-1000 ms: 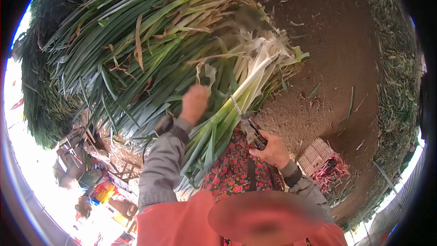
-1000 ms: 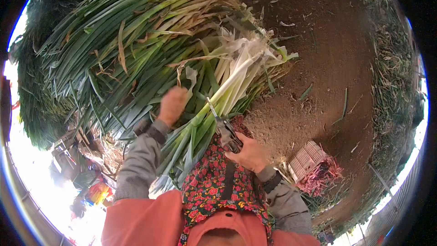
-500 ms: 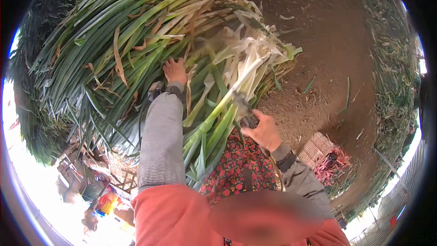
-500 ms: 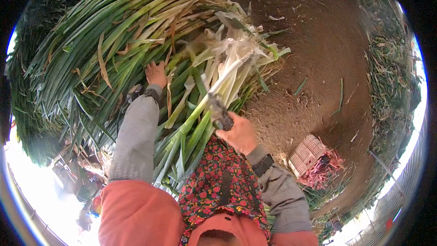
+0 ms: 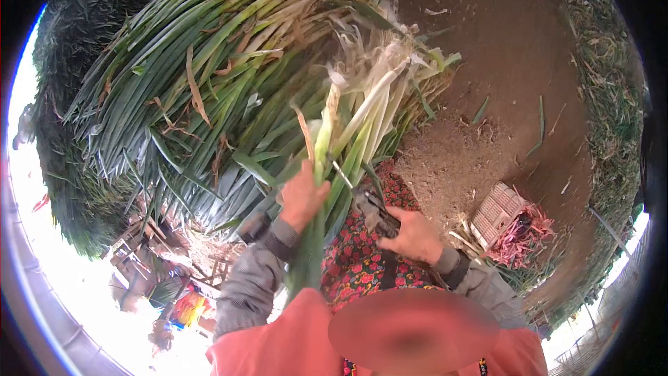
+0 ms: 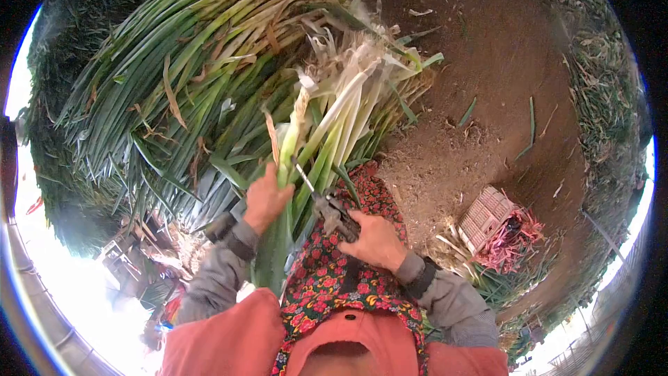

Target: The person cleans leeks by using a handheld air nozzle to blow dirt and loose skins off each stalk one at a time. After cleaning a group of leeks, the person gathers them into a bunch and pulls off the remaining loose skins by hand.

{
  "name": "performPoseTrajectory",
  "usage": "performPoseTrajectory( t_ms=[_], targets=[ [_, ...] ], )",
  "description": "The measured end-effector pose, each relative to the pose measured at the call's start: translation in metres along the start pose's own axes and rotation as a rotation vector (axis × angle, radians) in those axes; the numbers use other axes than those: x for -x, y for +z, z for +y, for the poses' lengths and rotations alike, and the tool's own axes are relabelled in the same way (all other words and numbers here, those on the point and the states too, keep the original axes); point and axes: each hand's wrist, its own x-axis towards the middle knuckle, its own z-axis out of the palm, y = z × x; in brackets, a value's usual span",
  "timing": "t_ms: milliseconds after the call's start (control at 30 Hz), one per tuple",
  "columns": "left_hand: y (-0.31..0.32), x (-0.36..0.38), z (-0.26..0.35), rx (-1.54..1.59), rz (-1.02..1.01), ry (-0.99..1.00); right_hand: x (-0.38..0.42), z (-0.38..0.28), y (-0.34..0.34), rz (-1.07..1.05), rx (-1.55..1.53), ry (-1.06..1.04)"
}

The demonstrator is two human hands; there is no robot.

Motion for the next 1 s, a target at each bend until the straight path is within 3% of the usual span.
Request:
performPoseTrajectory(
  t_ms=[33, 67, 167, 300, 367, 433, 500, 567, 667, 800, 1000],
  targets=[
    [0.008, 0.019, 0.004, -0.004, 0.006, -0.034, -0.002, 0.008, 0.011, -0.016, -0.004, 0.011],
    [0.016, 0.034, 0.006, 0.019, 0.047, -0.014, -0.017, 0.023, 0.024, 0.168, 0.012, -0.088],
    [0.031, 0.049, 0.0, 0.123, 0.194, 0.071, -0.06, 0.031, 0.023, 0.278, -0.149, -0.015],
    [0.029, 0.054, -0.001, 0.047, 0.222, 0.013, -0.007, 0.007, 0.015, 0.035, 0.004, 0.009],
    [0.024, 0.058, -0.001, 0.012, 0.208, 0.016, 0.014, 0.012, 0.028, 0.041, 0.008, 0.008],
    [0.023, 0.063, -0.004, -0.023, 0.198, 0.017, -0.007, 0.005, 0.022, 0.022, 0.009, 0.037],
    [0.024, 0.066, -0.007, -0.055, 0.198, 0.024, -0.057, 0.022, 0.034, 0.15, -0.064, -0.015],
    [0.025, 0.069, -0.01, -0.083, 0.179, -0.003, -0.103, 0.021, 0.032, 0.194, -0.062, 0.081],
    [0.021, 0.073, -0.015, -0.065, 0.19, -0.022, -0.102, 0.024, 0.037, 0.281, -0.032, 0.012],
    [0.018, 0.082, -0.024, -0.007, 0.101, -0.064, -0.045, 0.011, 0.045, 0.068, 0.039, 0.054],
    [0.027, 0.092, -0.037, 0.175, 0.119, -0.102, -0.127, 0.012, 0.048, 0.204, 0.057, 0.093]
  ],
)
